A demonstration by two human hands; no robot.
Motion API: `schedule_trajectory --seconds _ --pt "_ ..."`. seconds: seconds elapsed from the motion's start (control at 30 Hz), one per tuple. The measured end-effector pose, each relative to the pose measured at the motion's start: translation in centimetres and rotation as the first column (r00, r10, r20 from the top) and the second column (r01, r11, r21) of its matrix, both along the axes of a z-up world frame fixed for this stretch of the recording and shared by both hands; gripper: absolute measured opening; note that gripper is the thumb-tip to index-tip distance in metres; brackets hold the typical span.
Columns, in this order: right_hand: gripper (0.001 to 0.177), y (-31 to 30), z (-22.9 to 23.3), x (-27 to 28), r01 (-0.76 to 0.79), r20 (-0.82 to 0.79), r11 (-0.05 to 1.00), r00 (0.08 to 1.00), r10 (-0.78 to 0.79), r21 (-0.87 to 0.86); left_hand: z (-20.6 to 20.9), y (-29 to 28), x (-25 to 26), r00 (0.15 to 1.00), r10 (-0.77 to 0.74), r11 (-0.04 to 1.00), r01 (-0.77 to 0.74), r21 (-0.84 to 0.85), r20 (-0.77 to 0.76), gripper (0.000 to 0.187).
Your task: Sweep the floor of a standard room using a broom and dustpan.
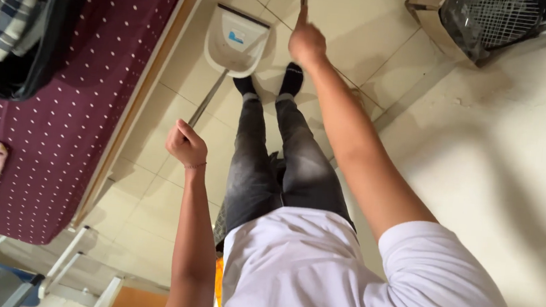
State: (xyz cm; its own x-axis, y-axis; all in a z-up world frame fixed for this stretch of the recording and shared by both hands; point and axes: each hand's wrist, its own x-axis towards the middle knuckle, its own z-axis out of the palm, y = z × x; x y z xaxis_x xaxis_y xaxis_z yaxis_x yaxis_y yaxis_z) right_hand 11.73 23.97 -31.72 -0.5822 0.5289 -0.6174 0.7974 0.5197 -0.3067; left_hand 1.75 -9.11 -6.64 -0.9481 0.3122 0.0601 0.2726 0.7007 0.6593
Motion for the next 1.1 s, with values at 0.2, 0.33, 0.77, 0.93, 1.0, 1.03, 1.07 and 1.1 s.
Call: schedule_trajectory --seconds 0.2,0.33,0.77,0.93,1.0,1.03,1.07,1.1 --pt "0.088 -3.8 15.1 8.5 -0.037 0.229 0.978 0.970 0.085 -0.206 -1.3 -0.5 0.0 1.000 0.017 1.000 -0.017 -0.025 0.016 0.049" --pt "0.086 -2.7 20.1 12.4 -0.007 0.413 0.954 0.900 0.136 -0.298 -1.0 0.9 -0.3 0.999 -0.038 0.999 0.038 0.001 -0.016 0.046" --pt "0.082 5.3 11.6 -1.9 0.130 0.143 0.976 0.984 -0.106 -0.177 -1.9 1.9 -2.4 0.992 -0.061 0.998 0.060 -0.010 -0.114 0.043" --pt "0.093 0.7 5.7 -3.9 -0.073 0.134 0.992 0.987 0.087 -0.101 -1.9 1.8 -2.9 0.988 -0.056 0.998 0.056 0.000 -0.144 0.040" --pt "0.095 -0.3 7.5 -3.4 -0.123 0.118 0.985 0.984 0.137 -0.118 -2.2 2.1 -3.4 0.989 -0.047 0.999 0.048 0.004 -0.143 0.040" --pt "0.095 -0.5 8.6 -2.9 -0.125 0.117 0.985 0.983 0.139 -0.116 -2.2 2.2 -3.7 0.988 -0.045 0.999 0.046 0.007 -0.145 0.040" --pt "0.095 -0.6 9.7 -2.3 -0.166 0.186 0.974 0.963 0.194 -0.156 -2.2 2.4 -4.0 0.988 -0.048 0.999 0.049 0.005 -0.150 0.039" --pt "0.096 -1.1 10.8 -1.3 -0.200 0.255 0.958 0.934 0.249 -0.204 -2.1 2.3 -4.0 0.987 -0.052 0.999 0.053 -0.001 -0.149 0.039"
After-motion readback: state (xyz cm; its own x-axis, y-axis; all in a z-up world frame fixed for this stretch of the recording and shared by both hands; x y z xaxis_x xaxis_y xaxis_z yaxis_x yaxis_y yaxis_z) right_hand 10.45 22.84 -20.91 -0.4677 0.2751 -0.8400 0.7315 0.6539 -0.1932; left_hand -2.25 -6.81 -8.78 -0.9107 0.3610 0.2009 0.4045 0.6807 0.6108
